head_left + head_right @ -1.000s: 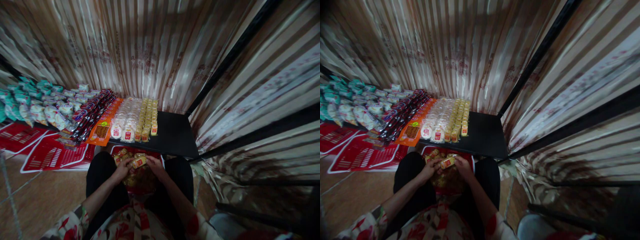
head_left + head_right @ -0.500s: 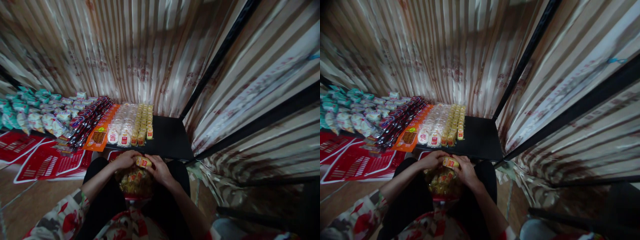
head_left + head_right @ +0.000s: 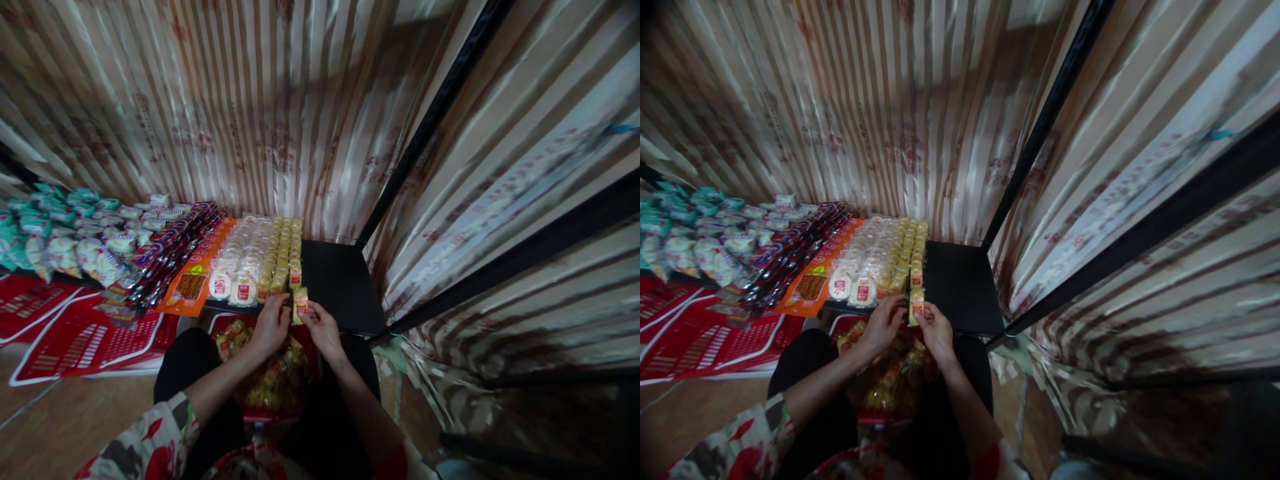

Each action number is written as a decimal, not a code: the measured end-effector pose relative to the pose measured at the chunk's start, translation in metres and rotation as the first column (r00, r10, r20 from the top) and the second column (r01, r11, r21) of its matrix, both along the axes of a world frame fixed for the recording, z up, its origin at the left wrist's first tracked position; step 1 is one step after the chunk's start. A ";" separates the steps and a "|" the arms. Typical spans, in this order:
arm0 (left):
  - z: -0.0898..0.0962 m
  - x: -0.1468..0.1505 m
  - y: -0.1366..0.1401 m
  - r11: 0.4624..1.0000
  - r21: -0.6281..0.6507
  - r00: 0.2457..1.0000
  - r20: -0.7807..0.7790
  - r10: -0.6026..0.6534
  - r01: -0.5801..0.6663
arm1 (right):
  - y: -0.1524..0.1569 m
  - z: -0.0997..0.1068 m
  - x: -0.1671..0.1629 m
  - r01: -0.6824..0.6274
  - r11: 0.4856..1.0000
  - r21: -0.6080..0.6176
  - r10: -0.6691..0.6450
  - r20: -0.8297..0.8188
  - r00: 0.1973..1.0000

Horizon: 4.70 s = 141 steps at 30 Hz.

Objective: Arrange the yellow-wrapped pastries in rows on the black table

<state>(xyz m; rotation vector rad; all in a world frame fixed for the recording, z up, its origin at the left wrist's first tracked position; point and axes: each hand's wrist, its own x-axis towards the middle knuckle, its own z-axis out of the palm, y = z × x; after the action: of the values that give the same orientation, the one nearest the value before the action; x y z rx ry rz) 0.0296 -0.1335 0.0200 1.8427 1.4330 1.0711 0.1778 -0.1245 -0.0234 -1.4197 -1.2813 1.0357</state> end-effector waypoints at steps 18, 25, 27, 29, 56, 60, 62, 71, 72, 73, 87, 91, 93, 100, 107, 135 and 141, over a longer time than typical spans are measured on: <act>-0.051 0.032 0.020 0.985 -0.174 0.999 0.038 0.005 0.002 | 0.051 -0.018 -0.016 0.171 0.958 0.228 -0.260 0.446 0.857; -0.053 0.033 0.021 0.987 -0.158 1.000 0.014 -0.017 0.018 | 0.054 -0.023 -0.018 0.183 0.958 0.221 -0.258 0.388 0.885; -0.053 0.034 0.021 0.988 -0.151 1.000 0.002 -0.013 0.013 | 0.056 -0.025 -0.019 0.173 0.965 0.194 -0.227 0.298 0.927; -0.055 0.035 0.021 0.990 -0.142 1.000 0.003 -0.005 0.005 | 0.058 -0.026 -0.020 0.147 0.973 0.178 -0.186 0.225 0.956; -0.054 0.025 -0.002 0.996 -0.061 0.997 0.057 0.061 -0.058 | 0.052 -0.018 -0.025 0.180 0.963 0.200 -0.213 0.159 0.964; -0.060 0.009 -0.025 0.996 -0.054 0.996 0.051 0.079 -0.076 | 0.026 -0.012 -0.035 0.249 0.941 0.230 -0.280 0.114 0.953; -0.068 -0.004 -0.034 0.991 -0.091 0.995 -0.001 0.101 -0.101 | 0.006 -0.013 -0.042 0.207 0.962 0.179 -0.228 0.110 0.967; -0.102 -0.077 -0.037 0.782 -0.416 0.753 -0.650 0.101 -0.464 | -0.040 -0.073 -0.089 -0.327 0.937 -0.120 0.348 0.297 0.889; -0.104 -0.081 -0.035 0.768 -0.432 0.739 -0.670 0.078 -0.473 | -0.041 -0.080 -0.095 -0.342 0.926 -0.160 0.376 0.306 0.875; -0.107 -0.083 -0.034 0.759 -0.444 0.732 -0.678 0.063 -0.476 | -0.042 -0.085 -0.101 -0.357 0.913 -0.195 0.403 0.313 0.860; -0.119 -0.083 -0.035 0.818 -0.358 0.691 -0.720 0.064 -0.450 | -0.037 -0.111 -0.100 -0.214 0.930 -0.298 0.290 0.240 0.926; -0.109 -0.081 -0.044 0.809 -0.396 0.749 -0.657 0.080 -0.434 | -0.034 -0.106 -0.090 -0.154 0.942 -0.298 0.226 0.223 0.948; -0.101 -0.078 -0.049 0.799 -0.442 0.799 -0.596 0.078 -0.407 | -0.034 -0.100 -0.087 -0.150 0.945 -0.291 0.215 0.209 0.954; -0.074 -0.066 -0.054 0.864 -0.435 0.929 -0.359 0.090 -0.252 | -0.035 -0.061 -0.071 -0.152 0.973 -0.175 0.161 0.038 0.986; -0.053 -0.048 -0.055 0.962 -0.274 0.988 -0.156 -0.021 -0.023 | -0.040 -0.009 -0.040 -0.145 0.925 -0.351 0.042 -0.285 0.958; -0.022 0.021 -0.041 0.979 0.135 0.987 -0.027 0.159 -0.153 | -0.039 0.008 0.010 -0.116 0.983 -0.145 0.051 -0.393 0.918; -0.023 0.027 -0.027 0.979 0.168 0.993 0.029 0.116 -0.119 | -0.019 0.003 0.007 -0.077 0.996 -0.040 0.071 -0.141 0.987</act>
<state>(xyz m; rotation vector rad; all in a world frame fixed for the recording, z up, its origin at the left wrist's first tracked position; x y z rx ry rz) 0.0571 -0.1607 -0.0033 1.8769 1.4956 1.3016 0.1844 -0.1438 -0.0205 -1.3170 -1.2236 1.1994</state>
